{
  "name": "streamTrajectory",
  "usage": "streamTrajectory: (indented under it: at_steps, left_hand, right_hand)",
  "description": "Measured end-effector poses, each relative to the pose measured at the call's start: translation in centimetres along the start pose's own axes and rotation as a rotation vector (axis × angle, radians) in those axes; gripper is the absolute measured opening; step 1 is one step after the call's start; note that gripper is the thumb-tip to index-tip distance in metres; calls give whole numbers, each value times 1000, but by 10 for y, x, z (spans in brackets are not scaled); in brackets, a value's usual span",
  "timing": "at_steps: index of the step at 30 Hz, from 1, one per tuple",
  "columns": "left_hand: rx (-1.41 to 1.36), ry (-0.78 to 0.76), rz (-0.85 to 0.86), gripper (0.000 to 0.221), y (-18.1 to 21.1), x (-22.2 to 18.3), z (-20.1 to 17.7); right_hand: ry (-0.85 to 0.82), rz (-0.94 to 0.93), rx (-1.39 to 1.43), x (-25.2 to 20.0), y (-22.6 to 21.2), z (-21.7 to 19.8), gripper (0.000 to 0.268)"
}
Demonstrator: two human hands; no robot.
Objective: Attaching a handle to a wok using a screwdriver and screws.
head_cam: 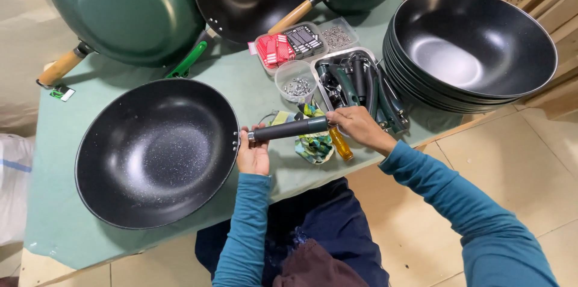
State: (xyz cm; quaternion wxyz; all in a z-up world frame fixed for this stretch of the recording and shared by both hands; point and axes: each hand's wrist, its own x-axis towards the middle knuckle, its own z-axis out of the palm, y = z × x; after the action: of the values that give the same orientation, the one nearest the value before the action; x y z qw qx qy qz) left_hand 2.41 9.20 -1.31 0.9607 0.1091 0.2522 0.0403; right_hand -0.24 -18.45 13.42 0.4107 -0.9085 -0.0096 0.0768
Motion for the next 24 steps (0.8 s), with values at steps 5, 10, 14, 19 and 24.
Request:
streamTrajectory:
  at_steps: [5, 10, 14, 19, 24]
  left_hand:
    - [9, -7, -3, 19, 5, -3, 5]
    - [27, -15, 6, 20, 5, -4, 5]
    - [5, -11, -20, 21, 3, -2, 3]
    - [12, -21, -28, 22, 3, 14, -1]
    - [-1, -25, -20, 21, 8, 18, 2]
  right_hand:
    - [14, -33, -87, 0, -6, 5, 52]
    - [23, -45, -146, 7, 9, 11, 55]
    - [41, -4, -130, 12, 19, 16, 56]
    - [76, -4, -140, 27, 27, 18, 56]
    - [97, -17, -93, 28, 8, 16, 52]
